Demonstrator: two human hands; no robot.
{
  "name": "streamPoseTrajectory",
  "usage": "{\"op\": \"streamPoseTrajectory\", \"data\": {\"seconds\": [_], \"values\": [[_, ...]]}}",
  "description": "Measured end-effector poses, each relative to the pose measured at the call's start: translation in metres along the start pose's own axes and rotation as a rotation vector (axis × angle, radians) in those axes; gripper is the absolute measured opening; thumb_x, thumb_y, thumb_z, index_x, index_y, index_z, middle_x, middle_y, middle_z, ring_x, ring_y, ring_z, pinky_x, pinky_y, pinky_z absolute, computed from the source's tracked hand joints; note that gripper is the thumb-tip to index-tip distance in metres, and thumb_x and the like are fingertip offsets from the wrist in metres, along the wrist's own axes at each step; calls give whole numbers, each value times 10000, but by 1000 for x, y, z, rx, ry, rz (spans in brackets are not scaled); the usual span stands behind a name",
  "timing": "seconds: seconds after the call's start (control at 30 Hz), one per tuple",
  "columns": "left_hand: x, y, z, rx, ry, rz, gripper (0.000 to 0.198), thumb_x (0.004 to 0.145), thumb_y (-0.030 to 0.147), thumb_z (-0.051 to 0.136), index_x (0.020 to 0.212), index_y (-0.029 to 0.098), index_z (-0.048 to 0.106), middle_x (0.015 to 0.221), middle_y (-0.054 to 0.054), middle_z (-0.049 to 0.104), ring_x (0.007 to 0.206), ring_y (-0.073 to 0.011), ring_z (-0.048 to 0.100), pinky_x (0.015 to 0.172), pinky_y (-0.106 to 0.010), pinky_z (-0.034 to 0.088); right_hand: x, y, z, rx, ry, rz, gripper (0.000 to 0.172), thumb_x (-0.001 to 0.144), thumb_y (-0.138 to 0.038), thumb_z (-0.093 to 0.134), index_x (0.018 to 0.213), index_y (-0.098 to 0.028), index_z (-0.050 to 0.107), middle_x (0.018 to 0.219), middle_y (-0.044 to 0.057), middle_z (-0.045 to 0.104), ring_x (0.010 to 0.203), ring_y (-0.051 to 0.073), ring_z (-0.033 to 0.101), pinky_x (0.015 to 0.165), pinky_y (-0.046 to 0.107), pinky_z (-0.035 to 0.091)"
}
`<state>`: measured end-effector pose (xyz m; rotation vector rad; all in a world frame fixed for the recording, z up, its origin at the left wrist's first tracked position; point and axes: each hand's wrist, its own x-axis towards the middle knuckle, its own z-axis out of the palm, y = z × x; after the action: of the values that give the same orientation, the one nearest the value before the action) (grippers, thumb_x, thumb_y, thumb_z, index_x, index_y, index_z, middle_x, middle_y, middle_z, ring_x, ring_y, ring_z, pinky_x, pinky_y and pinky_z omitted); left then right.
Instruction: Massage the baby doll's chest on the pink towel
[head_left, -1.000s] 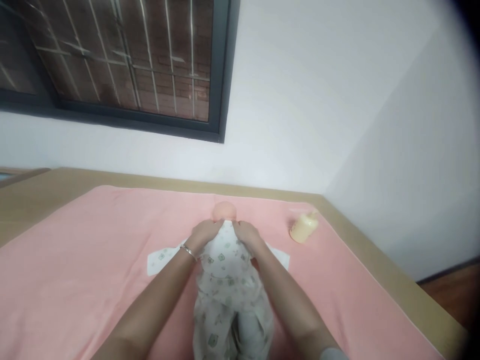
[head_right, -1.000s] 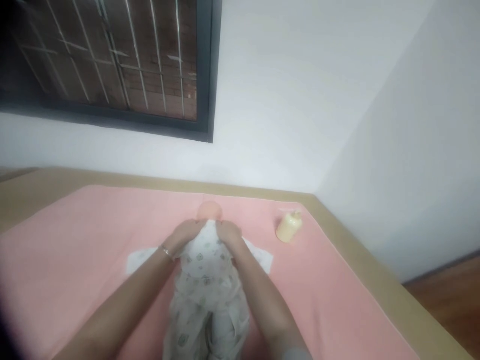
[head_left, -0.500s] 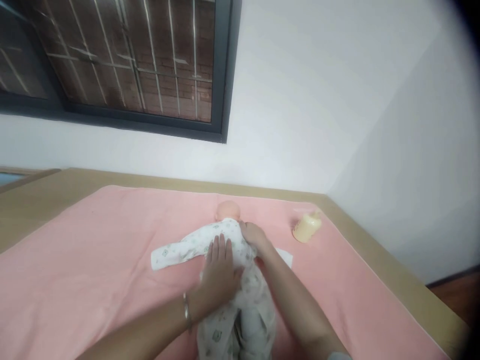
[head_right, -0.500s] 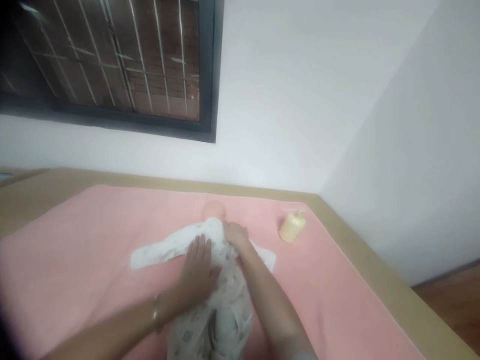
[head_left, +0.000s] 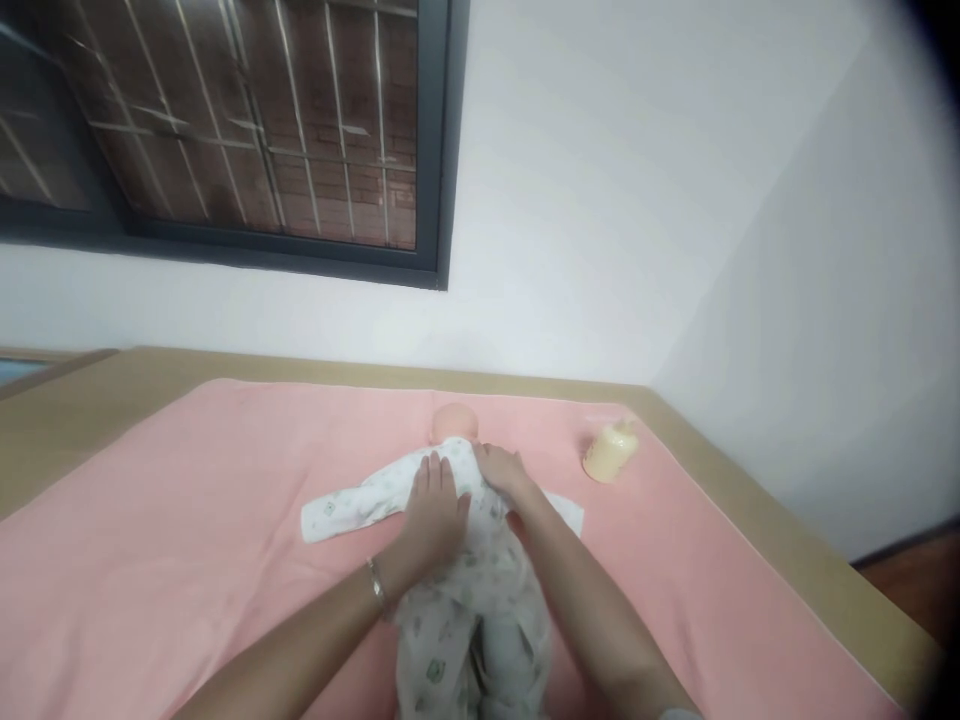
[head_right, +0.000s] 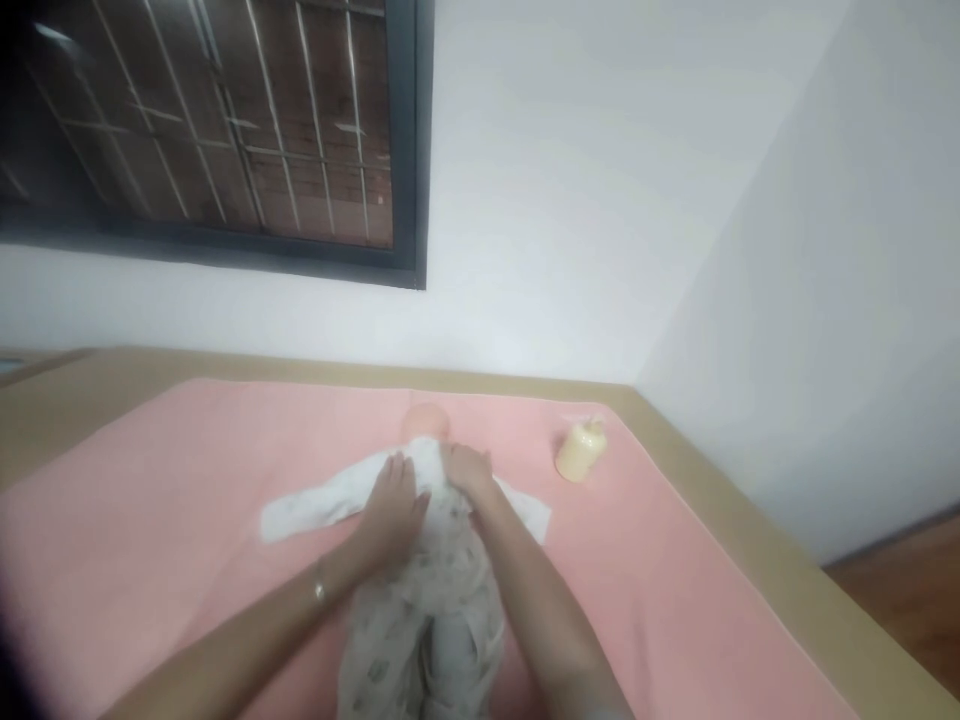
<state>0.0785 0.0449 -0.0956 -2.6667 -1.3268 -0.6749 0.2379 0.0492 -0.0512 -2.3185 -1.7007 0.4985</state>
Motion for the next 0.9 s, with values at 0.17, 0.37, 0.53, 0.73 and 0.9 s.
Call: {"op": "streamPoseTrajectory", "data": {"seconds": [0.17, 0.37, 0.53, 0.73, 0.9], "values": [[36, -17, -18, -58, -171, -215, 557, 932, 427, 266, 1209, 31, 542, 1236, -241, 563, 1193, -324, 497, 991, -461, 348, -14, -8, 14, -53, 145, -30, 610, 988, -462, 154, 1229, -83, 567, 1240, 205, 575, 1186, 327, 491, 1052, 551, 177], [41, -16, -19, -75, -166, -231, 525, 946, 403, 219, 1113, 74, 591, 1136, -206, 620, 1096, -300, 554, 972, -456, 354, -38, -16, 32, -109, 251, -257, 523, 980, -372, 256, 1369, -66, 427, 1437, 189, 386, 1355, 291, 284, 1091, 445, 165], [0, 2, 0, -39, 71, -66, 558, 923, 375, 283, 1314, 4, 432, 1383, -240, 436, 1331, -343, 334, 1063, -491, 269, -3, -9, -1, -51, 66, -40, 511, 995, -304, 160, 1114, -140, 629, 1181, 155, 624, 1124, 254, 550, 1036, 481, 239], [48, -19, -28, -90, -223, -228, 469, 945, 362, 247, 1095, 89, 598, 1137, -182, 626, 1113, -282, 544, 1010, -451, 315, -33, -20, 20, -119, 252, -129, 510, 984, -407, 250, 1236, -64, 531, 1261, 227, 539, 1222, 300, 442, 1041, 456, 221], [43, -15, -18, -66, -167, -212, 504, 941, 373, 241, 1127, 64, 592, 1164, -209, 610, 1144, -313, 523, 1031, -492, 282, -25, -21, 15, -126, 198, -136, 491, 1000, -359, 200, 1211, -93, 554, 1259, 197, 552, 1219, 276, 451, 1054, 463, 208]]}}
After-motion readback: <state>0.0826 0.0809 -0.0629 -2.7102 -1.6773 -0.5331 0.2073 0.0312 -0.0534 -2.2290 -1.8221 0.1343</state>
